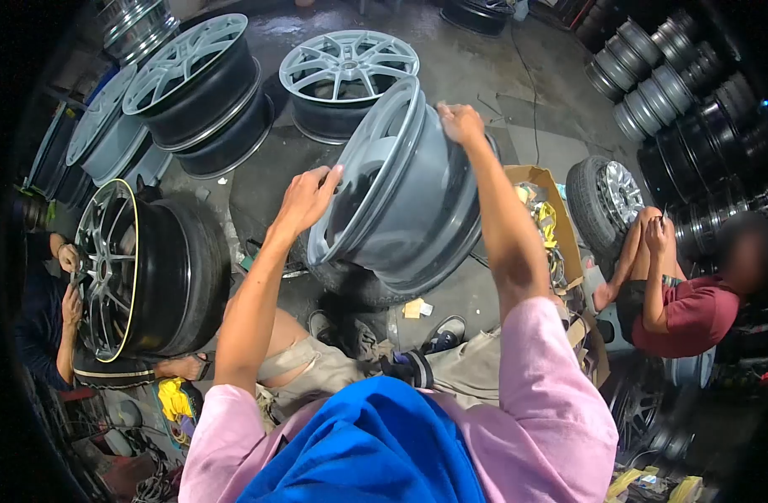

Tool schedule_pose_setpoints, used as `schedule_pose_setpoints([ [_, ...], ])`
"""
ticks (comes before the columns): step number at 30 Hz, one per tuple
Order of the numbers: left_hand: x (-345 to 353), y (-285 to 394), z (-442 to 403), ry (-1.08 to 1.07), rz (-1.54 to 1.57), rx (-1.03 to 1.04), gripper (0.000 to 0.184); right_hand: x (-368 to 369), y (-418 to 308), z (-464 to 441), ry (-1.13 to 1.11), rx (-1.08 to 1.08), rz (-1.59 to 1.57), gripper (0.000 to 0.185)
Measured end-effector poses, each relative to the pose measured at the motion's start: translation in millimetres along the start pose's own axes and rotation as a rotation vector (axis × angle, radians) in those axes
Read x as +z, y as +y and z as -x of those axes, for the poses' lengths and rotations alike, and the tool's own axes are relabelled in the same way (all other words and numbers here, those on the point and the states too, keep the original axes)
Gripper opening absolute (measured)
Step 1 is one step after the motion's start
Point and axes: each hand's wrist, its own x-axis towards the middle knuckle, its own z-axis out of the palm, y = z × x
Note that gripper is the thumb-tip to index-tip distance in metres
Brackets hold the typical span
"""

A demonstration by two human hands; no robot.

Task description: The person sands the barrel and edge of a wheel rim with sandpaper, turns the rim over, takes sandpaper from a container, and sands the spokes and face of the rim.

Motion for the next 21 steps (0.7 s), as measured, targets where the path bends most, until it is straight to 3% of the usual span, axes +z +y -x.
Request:
schedule_pose_setpoints([
  [2,3.9,8.6,-2.6,0.064,0.093,0.048,0.062,-19.7,-63.4,62.5,0.161,-0.155,-0.15,0.043],
  [3,4.5,14.7,-3.2,0.037,0.23,-0.01,0.064,-17.3,-75.8,101.6,0.241,-0.191,-0.019,0.033],
  [4,7.3,17.9,-4.6,0.003,0.361,-0.066,0.067,-16.2,-101.6,152.5,0.452,-0.324,-0.114,0.022],
  [5,11.0,16.9,-5.2,-0.044,0.391,-0.065,0.075,-5.4,-101.7,197.9,0.522,-0.46,-0.064,0.022],
  [7,15.3,29.5,0.5,-0.133,0.418,-0.094,0.078,7.0,-81.0,284.3,0.286,-0.683,0.002,0.03],
  [10,22.8,47.2,15.0,-0.342,0.445,-0.121,0.086,-19.5,-36.0,296.8,0.208,-0.734,0.194,0.03],
  [11,26.3,50.0,21.0,-0.468,0.449,-0.094,0.091,-29.6,-26.2,282.4,0.243,-0.656,0.236,0.027],
  [14,38.3,49.4,23.2,-0.44,0.589,-0.131,0.096,-59.7,-12.7,174.4,0.282,-0.391,0.292,0.025],
  [16,30.1,54.4,20.2,-0.553,0.618,-0.19,0.101,-69.5,-3.5,95.7,-0.016,-0.056,0.198,0.038],
  [18,23.5,59.4,19.6,-0.62,0.655,-0.235,0.095,-52.1,10.2,46.3,-0.067,-0.113,0.153,0.049],
  [20,22.9,60.2,24.8,-0.575,0.651,-0.209,0.097,-22.0,1.1,48.6,0.122,-0.035,0.21,0.055],
  [21,24.5,59.7,28.6,-0.508,0.655,-0.178,0.097,-37.5,-35.2,80.1,0.142,-0.053,0.086,0.052],
])
